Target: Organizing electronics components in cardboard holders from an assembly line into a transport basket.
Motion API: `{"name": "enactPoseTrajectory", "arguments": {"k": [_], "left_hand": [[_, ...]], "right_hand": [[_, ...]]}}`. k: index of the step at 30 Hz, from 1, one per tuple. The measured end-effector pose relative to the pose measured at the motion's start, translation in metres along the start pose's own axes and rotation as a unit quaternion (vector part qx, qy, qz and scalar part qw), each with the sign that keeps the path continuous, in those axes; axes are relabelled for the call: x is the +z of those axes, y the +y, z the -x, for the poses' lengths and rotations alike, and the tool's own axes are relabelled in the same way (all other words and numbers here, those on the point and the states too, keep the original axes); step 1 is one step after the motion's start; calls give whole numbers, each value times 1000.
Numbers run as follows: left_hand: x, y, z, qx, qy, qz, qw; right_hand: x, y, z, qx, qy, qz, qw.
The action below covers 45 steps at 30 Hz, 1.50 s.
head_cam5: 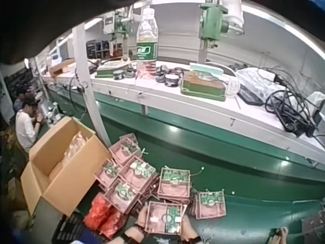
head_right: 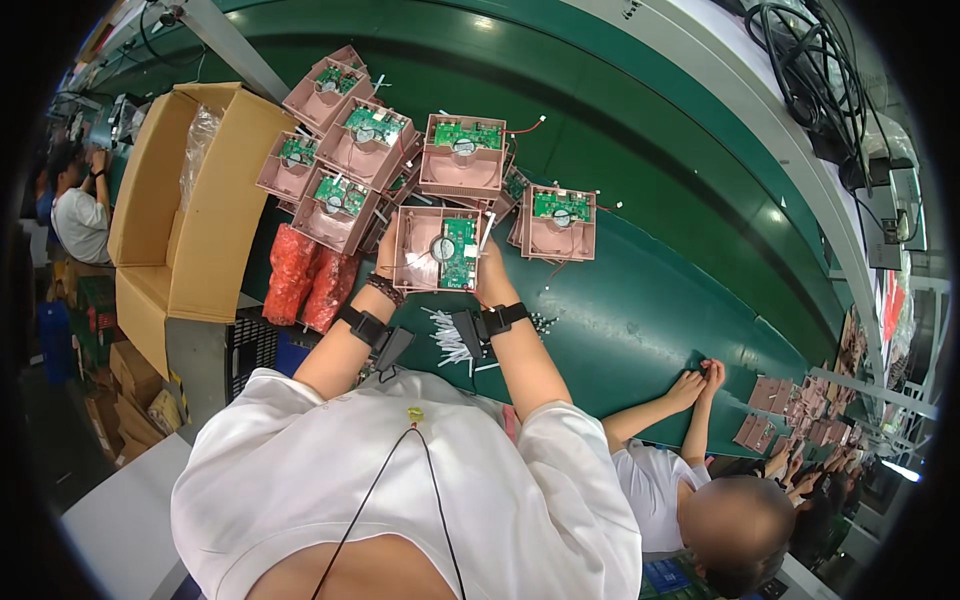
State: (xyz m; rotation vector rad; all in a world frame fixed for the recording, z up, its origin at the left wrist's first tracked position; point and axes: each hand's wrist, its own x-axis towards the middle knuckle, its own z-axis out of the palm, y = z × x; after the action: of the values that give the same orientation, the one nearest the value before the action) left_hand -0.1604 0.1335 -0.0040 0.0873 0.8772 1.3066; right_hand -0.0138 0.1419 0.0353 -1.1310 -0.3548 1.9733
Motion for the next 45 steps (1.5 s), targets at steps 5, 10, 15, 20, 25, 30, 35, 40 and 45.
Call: {"name": "enactPoseTrajectory", "arguments": {"k": [5,10,15,20,25,30,35,40,45], "left_hand": [[7,2,15,-11,14,13,1000],[17,-1,21,-83,6,44,996],[20,6,29,-105,39,6,994],[12,1,26,-109,-24,24,993],[-2,-4,4,-77,-36,-14,996],[8,2,17,-59,-17,7,998],[9,-13,1,-23,-39,41,998],[1,-9,2,-39,-32,45,998],[0,-12,0,-56,-29,37,997]], "right_hand": [[-13,-10,-1,73,-18,67,995],[-21,17,-11,-10,-1,-36,999],[-32,19,-16,-4,16,-14,1000],[-31,20,-11,-2,-18,-34,999],[-19,-2,18,6,31,-10,999],[0,-25,45,-10,-15,-3,1000],[10,-18,33,-70,-8,72,995],[3,-23,30,-27,-2,40,999],[-26,1,5,-58,-3,79,995]]}}
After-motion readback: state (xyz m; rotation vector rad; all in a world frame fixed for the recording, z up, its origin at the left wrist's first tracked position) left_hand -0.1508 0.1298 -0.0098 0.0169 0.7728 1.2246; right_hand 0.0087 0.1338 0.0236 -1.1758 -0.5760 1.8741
